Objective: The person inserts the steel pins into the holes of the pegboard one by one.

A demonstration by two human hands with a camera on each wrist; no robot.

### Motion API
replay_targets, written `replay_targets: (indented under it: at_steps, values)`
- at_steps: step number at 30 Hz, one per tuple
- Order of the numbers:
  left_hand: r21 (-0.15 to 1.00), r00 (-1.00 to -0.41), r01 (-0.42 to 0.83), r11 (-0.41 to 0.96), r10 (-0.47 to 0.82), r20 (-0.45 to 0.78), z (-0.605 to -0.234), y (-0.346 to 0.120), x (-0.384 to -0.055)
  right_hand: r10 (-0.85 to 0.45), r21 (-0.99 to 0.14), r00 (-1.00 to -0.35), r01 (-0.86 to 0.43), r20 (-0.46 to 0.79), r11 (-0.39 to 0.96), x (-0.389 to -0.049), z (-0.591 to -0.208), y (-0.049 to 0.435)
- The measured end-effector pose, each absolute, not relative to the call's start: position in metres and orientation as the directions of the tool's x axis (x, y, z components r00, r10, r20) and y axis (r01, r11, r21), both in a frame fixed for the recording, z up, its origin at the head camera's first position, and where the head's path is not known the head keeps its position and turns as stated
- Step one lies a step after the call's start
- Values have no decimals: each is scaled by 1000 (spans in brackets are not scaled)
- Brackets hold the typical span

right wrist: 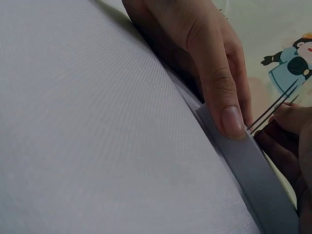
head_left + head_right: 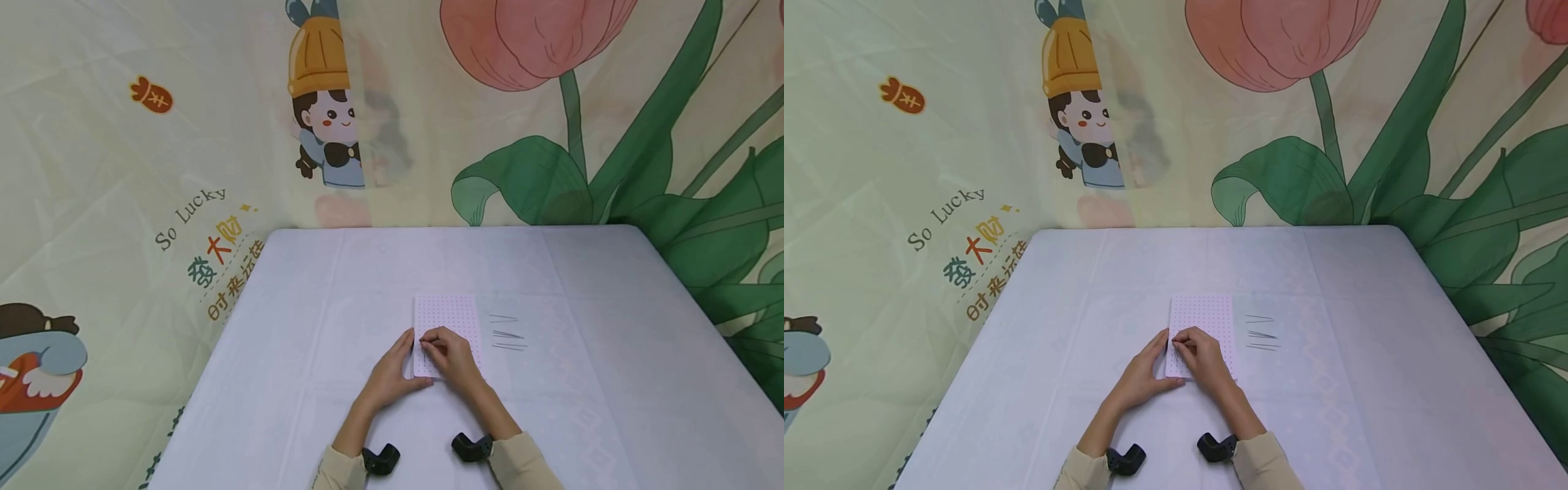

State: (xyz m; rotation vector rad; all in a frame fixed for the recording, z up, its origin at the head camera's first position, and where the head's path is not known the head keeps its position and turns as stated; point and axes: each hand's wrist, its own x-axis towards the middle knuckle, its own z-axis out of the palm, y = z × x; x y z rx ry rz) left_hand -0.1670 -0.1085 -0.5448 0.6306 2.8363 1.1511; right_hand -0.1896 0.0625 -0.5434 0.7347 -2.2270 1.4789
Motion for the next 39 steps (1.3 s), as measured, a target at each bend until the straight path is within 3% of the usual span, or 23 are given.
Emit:
replay_targets:
  at_steps: [6,26,33,39]
  values:
    - [672,-917,358,648,380,122,-544,-109,-167,-208,-767,-807,-590,552,252,-189,-541,62]
    - [663,-916,362,656,382,124,-543,-108,-168,-206,-818,-860,-509,467,269,-187,-537,70]
    - [661,-917,357,660,382,113,-547,-107,-168,-67,-865,-896,-441,439,240,-187,-531,97]
    - [647,-917,364,670,379,123,-548,-106,-169,98,-860,-903,-358,418,365,-186,-530,151]
